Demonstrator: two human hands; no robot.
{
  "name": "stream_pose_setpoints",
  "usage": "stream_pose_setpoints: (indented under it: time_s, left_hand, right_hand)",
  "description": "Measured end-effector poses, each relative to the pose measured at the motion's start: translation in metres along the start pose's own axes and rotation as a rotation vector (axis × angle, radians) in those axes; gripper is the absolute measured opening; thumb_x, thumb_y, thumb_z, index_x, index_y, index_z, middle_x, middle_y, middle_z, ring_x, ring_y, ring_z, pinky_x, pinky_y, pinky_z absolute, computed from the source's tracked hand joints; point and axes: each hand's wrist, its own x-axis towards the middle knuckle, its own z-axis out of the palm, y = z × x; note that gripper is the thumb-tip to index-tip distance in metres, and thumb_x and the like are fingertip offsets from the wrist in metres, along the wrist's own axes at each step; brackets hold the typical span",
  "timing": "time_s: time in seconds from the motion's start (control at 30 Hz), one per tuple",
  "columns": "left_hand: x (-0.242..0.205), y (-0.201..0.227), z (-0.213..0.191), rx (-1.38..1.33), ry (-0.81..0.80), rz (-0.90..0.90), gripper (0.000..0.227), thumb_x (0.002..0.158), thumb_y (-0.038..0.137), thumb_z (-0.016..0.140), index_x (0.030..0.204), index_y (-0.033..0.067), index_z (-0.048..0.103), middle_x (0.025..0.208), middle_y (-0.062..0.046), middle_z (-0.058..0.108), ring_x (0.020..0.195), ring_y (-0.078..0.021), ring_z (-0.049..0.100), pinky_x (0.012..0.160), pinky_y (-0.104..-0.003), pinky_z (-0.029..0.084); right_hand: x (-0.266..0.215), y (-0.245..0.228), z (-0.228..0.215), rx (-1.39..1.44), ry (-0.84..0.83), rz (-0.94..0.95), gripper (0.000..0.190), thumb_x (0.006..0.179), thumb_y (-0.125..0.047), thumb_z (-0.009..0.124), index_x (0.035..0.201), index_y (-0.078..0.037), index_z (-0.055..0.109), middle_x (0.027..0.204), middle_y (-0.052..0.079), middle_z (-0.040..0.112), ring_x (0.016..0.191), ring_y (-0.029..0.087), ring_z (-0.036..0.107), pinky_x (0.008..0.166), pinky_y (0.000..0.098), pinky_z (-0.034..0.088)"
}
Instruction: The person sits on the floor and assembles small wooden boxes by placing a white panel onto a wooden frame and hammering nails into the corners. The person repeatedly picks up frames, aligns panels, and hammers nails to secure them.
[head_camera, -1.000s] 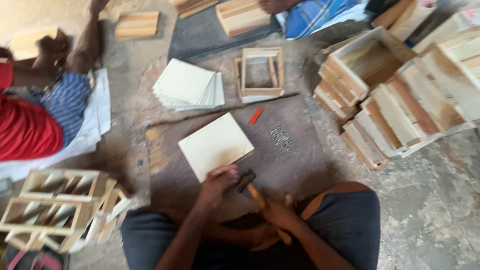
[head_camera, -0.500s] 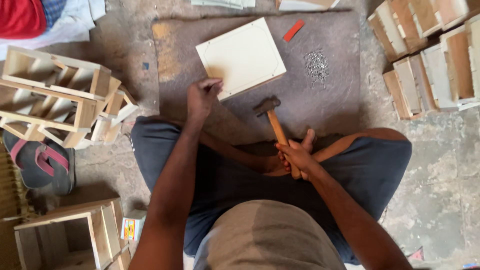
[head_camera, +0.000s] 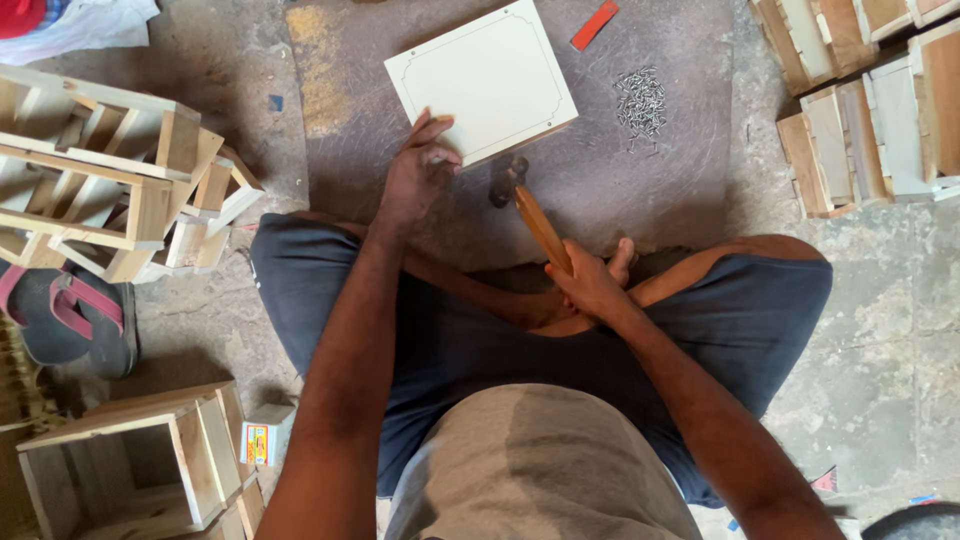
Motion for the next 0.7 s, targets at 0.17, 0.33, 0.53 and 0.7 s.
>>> stream_pose_setpoints:
  time_s: [0.17, 0.33, 0.53, 0.7]
  left_hand:
    - [0.004, 0.000, 0.001, -0.006, 0.005, -0.022, 0.016, 0.082, 0.000, 0.085, 0.091, 0.0117, 0.077, 0.150, -0.004, 0.058, 0.154, -0.0295, 0.033, 0.122, -0.038, 0.036]
    - [0.001, -0.001, 0.002, 0.012, 0.015, 0.005, 0.018, 0.081, 0.001, 0.086, 0.093, 0.0118, 0.076, 0.150, -0.004, 0.058, 0.153, -0.0298, 0.034, 0.121, -0.039, 0.033]
    - [0.002, -0.001, 0.001, -0.062, 0.026, 0.024, 0.018, 0.083, -0.002, 0.084, 0.094, 0.0101, 0.075, 0.150, -0.005, 0.058, 0.155, -0.0304, 0.033, 0.127, -0.040, 0.037]
    - [0.000, -0.007, 0.004, -0.056, -0.001, -0.019, 0.017, 0.083, -0.002, 0.083, 0.093, 0.0110, 0.076, 0.150, -0.006, 0.058, 0.154, -0.0316, 0.032, 0.121, -0.039, 0.035]
  right_hand:
    - [-0.014, -0.030, -0.003, -0.094, 0.143, -0.167, 0.038, 0.102, -0.033, 0.059, 0.123, -0.002, 0.054, 0.071, 0.018, 0.068, 0.058, 0.027, 0.068, 0.058, 0.0422, 0.052]
    - [-0.003, -0.046, 0.001, -0.126, 0.257, -0.390, 0.037, 0.103, -0.027, 0.058, 0.127, 0.000, 0.051, 0.080, 0.021, 0.068, 0.070, 0.037, 0.068, 0.062, 0.0494, 0.051]
    - [0.005, -0.049, -0.002, -0.152, 0.254, -0.488, 0.040, 0.101, -0.025, 0.060, 0.131, 0.000, 0.051, 0.089, 0.027, 0.068, 0.082, 0.047, 0.067, 0.067, 0.0546, 0.050]
    - [0.004, -0.047, -0.001, -0.155, 0.251, -0.388, 0.039, 0.102, -0.027, 0.059, 0.133, -0.004, 0.051, 0.087, 0.024, 0.069, 0.080, 0.045, 0.069, 0.068, 0.0540, 0.050]
